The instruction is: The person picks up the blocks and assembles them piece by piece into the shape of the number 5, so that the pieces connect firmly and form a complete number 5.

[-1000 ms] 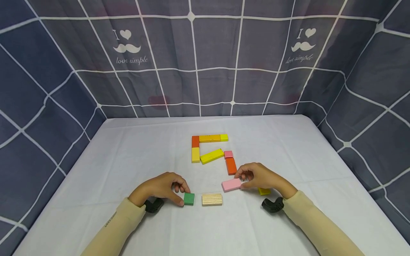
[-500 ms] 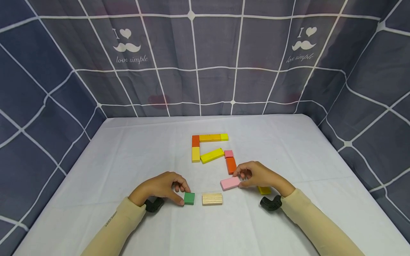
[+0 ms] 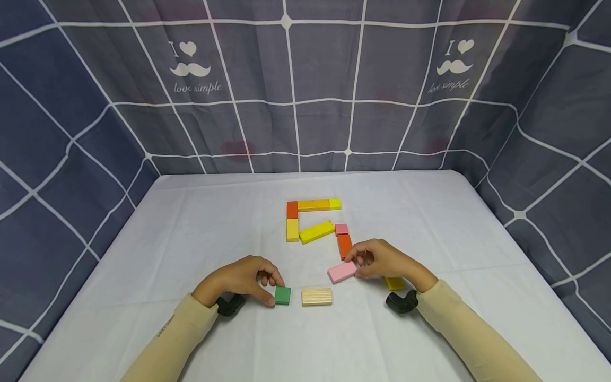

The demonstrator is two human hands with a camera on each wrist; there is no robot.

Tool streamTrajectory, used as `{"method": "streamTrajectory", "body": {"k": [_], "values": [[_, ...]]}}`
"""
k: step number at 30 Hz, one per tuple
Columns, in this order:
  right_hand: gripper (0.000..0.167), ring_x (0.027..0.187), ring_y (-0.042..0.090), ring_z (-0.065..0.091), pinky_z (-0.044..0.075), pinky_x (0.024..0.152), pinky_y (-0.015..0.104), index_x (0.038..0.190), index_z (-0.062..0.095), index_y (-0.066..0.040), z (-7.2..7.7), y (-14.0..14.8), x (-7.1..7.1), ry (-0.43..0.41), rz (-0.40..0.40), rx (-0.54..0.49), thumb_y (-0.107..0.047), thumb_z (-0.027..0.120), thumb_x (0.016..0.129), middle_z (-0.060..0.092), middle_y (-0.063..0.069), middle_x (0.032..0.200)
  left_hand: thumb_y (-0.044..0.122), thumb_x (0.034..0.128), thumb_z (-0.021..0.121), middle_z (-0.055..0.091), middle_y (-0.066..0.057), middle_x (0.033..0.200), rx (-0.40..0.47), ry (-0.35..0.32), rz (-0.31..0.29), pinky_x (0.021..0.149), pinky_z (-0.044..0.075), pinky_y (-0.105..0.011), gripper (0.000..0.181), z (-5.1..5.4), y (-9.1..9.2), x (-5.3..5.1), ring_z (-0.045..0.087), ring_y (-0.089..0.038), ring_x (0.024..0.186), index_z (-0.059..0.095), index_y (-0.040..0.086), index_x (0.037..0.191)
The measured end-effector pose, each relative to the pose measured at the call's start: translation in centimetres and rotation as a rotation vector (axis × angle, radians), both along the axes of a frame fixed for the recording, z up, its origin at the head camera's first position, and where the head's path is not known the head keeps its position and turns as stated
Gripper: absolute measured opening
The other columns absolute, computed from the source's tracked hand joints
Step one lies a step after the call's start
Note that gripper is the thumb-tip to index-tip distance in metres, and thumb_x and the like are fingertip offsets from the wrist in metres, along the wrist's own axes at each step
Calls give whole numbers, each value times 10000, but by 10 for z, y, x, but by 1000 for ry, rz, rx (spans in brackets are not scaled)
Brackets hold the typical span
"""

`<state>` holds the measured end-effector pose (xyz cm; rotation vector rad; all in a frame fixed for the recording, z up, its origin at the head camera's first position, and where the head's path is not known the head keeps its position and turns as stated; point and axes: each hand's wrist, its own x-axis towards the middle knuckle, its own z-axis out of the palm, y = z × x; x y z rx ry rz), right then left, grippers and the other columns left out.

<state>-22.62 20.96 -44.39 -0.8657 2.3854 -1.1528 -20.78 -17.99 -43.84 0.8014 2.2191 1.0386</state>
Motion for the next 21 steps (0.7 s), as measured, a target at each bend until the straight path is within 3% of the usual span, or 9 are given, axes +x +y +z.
{"method": "streamTrajectory", "body": {"k": [21], "values": [[238,716,96,495,403,651,204,1139,779,-7,1,-4,-4,-5,15,10,24,826,907,553,-57,813,116,788,959,695,87,904,-9,7,-5,762,449,-210,267,0,1,0,557,-102,846,819,119,1015]]}}
